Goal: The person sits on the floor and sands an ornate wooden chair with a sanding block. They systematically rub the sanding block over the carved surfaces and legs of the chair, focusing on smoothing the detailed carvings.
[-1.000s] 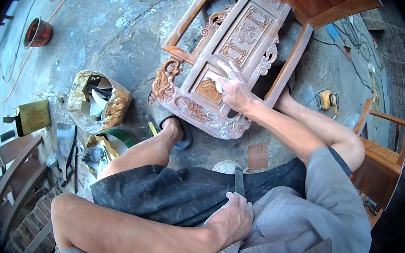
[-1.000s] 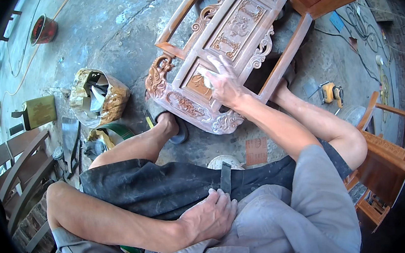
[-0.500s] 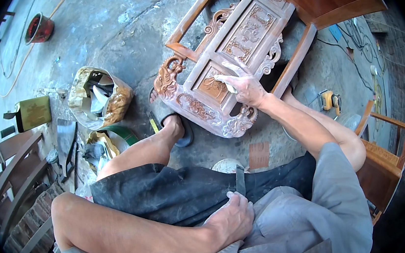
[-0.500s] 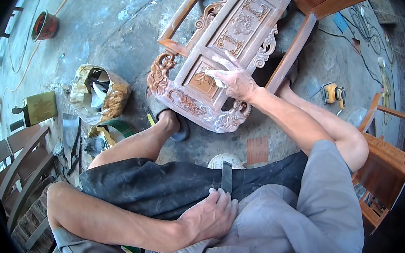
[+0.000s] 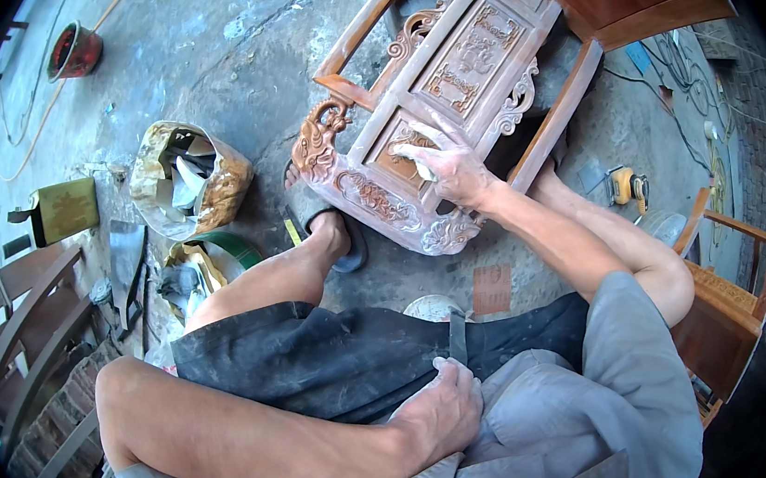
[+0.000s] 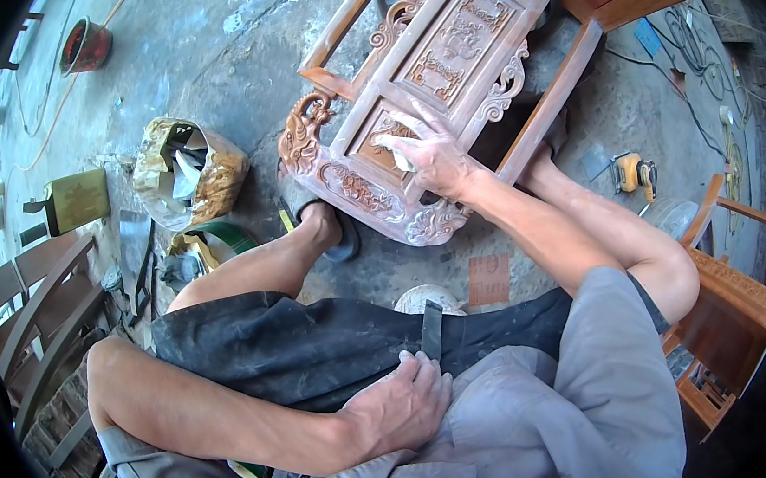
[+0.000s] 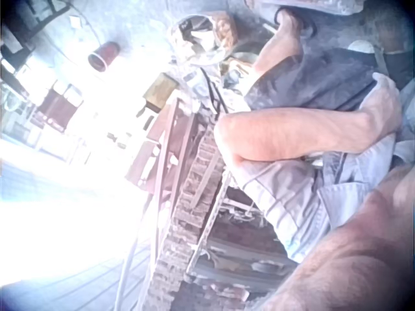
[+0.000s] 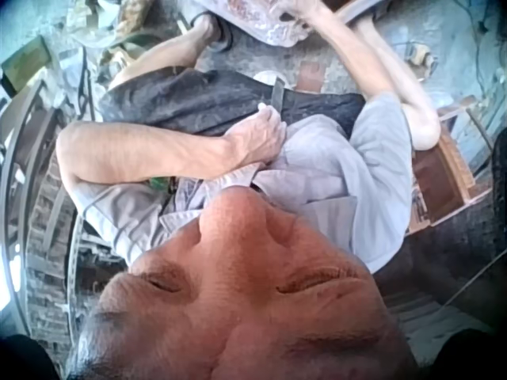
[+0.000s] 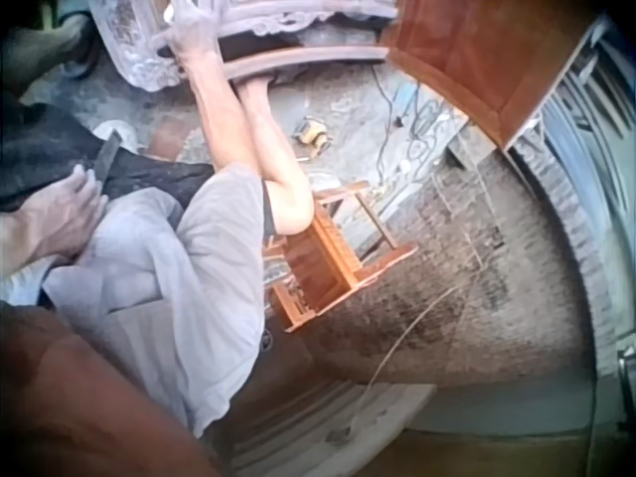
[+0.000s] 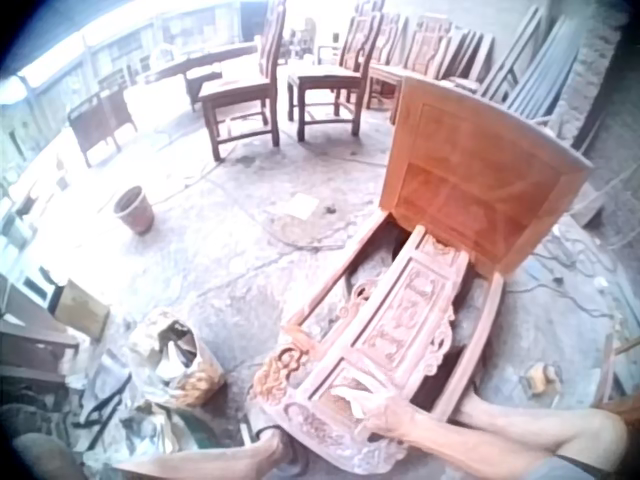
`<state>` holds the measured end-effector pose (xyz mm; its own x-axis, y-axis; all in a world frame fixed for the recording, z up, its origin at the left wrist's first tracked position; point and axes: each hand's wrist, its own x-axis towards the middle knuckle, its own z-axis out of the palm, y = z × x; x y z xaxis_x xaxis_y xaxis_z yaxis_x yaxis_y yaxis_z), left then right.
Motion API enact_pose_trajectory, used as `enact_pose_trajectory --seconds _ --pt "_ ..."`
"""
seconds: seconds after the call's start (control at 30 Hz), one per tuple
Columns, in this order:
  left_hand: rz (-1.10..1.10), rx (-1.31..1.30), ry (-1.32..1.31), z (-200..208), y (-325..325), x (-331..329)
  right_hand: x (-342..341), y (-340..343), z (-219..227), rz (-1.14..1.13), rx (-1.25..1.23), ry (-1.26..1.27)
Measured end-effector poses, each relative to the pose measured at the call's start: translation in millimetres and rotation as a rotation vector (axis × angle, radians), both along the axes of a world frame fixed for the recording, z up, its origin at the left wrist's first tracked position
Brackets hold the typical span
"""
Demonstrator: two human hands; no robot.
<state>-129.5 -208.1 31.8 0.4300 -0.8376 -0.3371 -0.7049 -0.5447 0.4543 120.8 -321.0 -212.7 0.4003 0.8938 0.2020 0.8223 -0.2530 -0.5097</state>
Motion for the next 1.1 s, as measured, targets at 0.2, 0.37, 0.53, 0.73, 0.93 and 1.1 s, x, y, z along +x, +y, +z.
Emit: enact_pose_trajectory --seconds 0.2,0.37,0.53,0.73,0.93,1.1 --pt "0.026 -0.037 -0.039 -3.2 1.3 -5.6 -29.6 18.7 -23.8 -0.078 -0.058 0.062" --pt "0.025 -0.023 -0.043 0.3 5.3 -1.6 -36.1 -7.2 -20.4 0.012 -0.019 -0.009" --pt "-0.02 0.004 0.001 1.5 2.4 1.0 -43.4 7.5 -24.1 -0.037 -0.151 -0.087" --pt "-0.02 0.015 0.05 4.9 1.4 5.5 -74.2 2.3 -24.2 -0.177 -0.087 -0.092" --pt "-0.087 0.016 0.073 8.2 5.2 18.7 -73.7 5.0 -26.3 -0.181 -0.14 -0.117" --pt "-0.025 0.027 0.08 2.7 1.7 6.3 -63.7 -11.1 -16.6 -0.143 -0.063 -0.162"
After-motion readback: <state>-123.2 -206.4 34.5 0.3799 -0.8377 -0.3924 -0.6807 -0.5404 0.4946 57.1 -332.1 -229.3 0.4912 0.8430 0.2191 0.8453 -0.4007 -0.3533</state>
